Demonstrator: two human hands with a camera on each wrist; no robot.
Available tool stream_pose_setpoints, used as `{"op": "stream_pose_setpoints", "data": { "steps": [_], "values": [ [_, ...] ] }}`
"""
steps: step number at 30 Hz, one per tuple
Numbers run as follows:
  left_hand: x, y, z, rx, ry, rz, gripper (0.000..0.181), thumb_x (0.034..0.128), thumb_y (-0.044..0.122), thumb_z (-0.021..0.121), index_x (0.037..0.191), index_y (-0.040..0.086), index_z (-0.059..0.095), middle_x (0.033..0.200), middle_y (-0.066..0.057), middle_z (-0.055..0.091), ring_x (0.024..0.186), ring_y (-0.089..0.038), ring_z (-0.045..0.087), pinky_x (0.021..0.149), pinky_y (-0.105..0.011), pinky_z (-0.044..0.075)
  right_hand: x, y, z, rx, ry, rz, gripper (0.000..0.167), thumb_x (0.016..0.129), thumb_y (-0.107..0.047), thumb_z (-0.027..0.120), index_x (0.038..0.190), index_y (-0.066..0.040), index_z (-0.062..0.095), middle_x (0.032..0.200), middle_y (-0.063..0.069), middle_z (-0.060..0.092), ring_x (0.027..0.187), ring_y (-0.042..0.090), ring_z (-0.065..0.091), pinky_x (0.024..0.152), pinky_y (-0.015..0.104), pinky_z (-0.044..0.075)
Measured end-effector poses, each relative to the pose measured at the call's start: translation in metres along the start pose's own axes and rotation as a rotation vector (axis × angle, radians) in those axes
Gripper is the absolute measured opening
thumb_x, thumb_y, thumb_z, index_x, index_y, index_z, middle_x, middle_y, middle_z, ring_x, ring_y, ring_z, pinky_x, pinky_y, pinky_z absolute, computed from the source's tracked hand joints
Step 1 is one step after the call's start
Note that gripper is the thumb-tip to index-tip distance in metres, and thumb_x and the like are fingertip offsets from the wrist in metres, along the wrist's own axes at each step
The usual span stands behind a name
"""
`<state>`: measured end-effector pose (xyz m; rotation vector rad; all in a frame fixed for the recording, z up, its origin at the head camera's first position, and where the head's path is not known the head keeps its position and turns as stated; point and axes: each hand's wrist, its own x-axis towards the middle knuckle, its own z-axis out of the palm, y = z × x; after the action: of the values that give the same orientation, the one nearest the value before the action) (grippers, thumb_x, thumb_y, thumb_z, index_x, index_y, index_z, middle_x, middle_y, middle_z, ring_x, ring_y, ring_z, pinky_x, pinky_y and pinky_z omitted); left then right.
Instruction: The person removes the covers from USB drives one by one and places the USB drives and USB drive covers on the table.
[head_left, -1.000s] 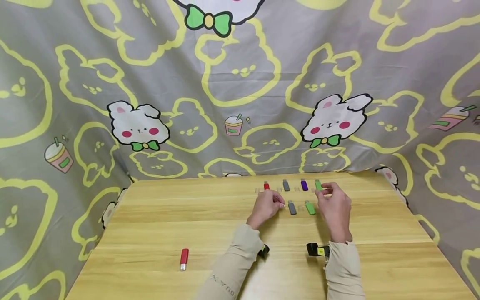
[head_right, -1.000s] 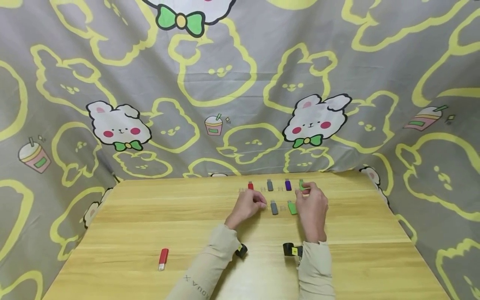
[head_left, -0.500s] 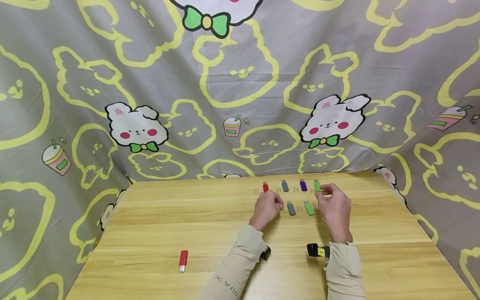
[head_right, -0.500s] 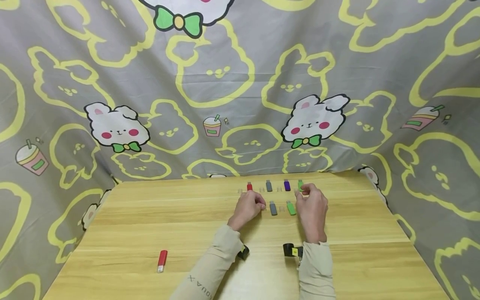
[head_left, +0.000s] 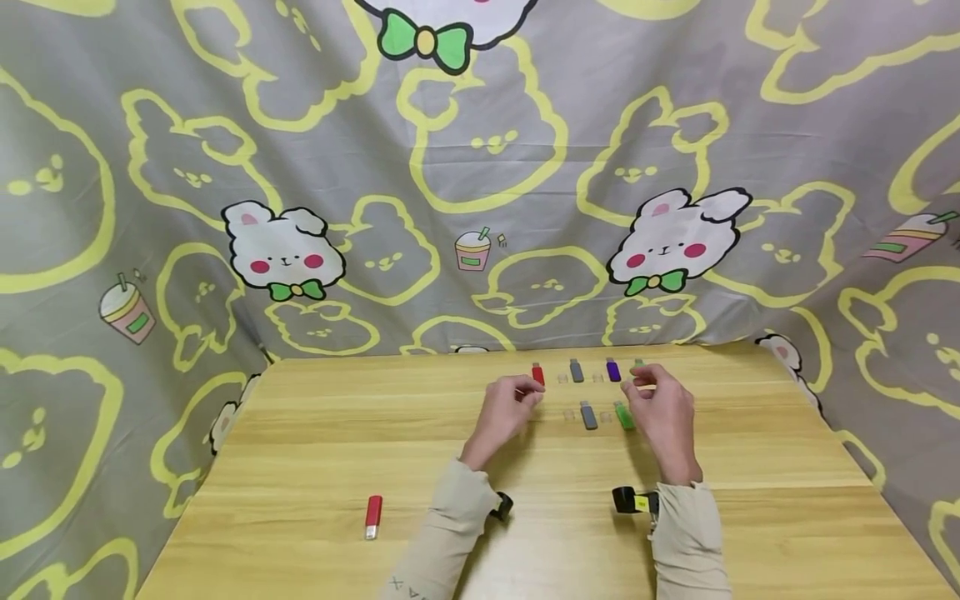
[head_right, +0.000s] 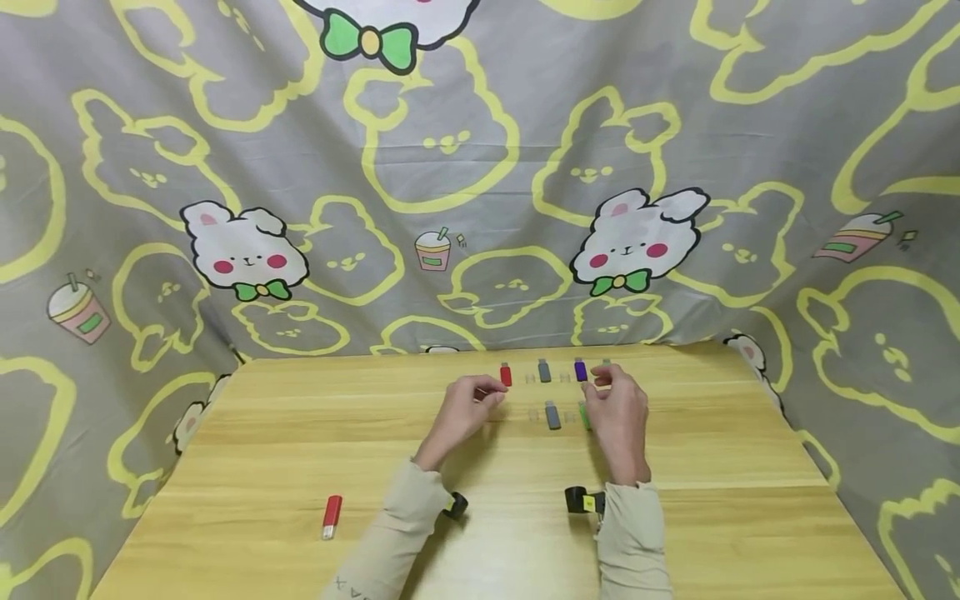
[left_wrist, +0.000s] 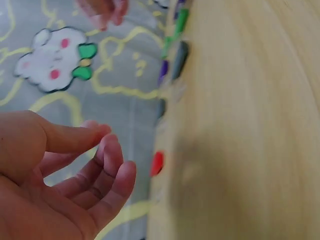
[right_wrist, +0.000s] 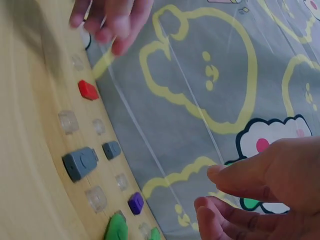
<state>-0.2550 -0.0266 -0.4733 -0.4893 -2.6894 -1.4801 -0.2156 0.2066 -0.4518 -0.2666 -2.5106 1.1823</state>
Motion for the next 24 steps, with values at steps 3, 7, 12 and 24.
{"op": "stream_pose_setpoints", "data": {
  "steps": [3, 7, 12, 24],
  "values": [
    [-0.009, -0.003, -0.023, -0.068, 0.028, 0.014, 0.014, 0.0986, 0.005, 0.068, 0.108, -0.002, 0.076, 0.097, -0.01, 0.075, 0.084, -0.019, 0.068, 0.073, -0.025, 0.057, 0.0, -0.002, 0.004, 0.01, -0.007, -0.031, 0.025, 0.095, -0.006, 0.072, 0.116, 0.005, 0.068, 0.111, 0.024, 0.071, 0.095, 0.041, 0.072, 0.084, 0.053, 0.057],
    [-0.022, -0.012, -0.057, -0.137, 0.115, 0.032, 0.016, 0.1001, 0.006, 0.066, 0.111, -0.003, 0.075, 0.101, -0.017, 0.074, 0.088, -0.03, 0.071, 0.078, -0.03, 0.06, 0.0, -0.004, 0.011, 0.017, -0.023, -0.06, 0.024, 0.093, -0.005, 0.072, 0.115, 0.005, 0.067, 0.112, 0.025, 0.07, 0.093, 0.04, 0.072, 0.082, 0.052, 0.058],
    [-0.039, -0.028, -0.1, -0.185, 0.268, -0.013, 0.017, 0.1002, 0.005, 0.066, 0.111, -0.004, 0.074, 0.099, -0.019, 0.073, 0.086, -0.03, 0.07, 0.077, -0.029, 0.06, -0.002, -0.009, 0.021, 0.012, -0.055, -0.08, 0.024, 0.094, -0.007, 0.072, 0.115, 0.005, 0.068, 0.111, 0.022, 0.072, 0.093, 0.037, 0.072, 0.082, 0.05, 0.056],
    [-0.059, -0.05, -0.167, -0.389, 0.411, -0.059, 0.03, 0.1073, 0.013, 0.056, 0.117, -0.012, 0.068, 0.105, -0.032, 0.068, 0.088, -0.022, 0.07, 0.082, -0.026, 0.06, -0.009, -0.028, 0.043, 0.064, -0.131, -0.229, 0.021, 0.092, -0.003, 0.075, 0.112, 0.003, 0.07, 0.108, 0.021, 0.071, 0.092, 0.033, 0.069, 0.075, 0.047, 0.06]
  ]
}}
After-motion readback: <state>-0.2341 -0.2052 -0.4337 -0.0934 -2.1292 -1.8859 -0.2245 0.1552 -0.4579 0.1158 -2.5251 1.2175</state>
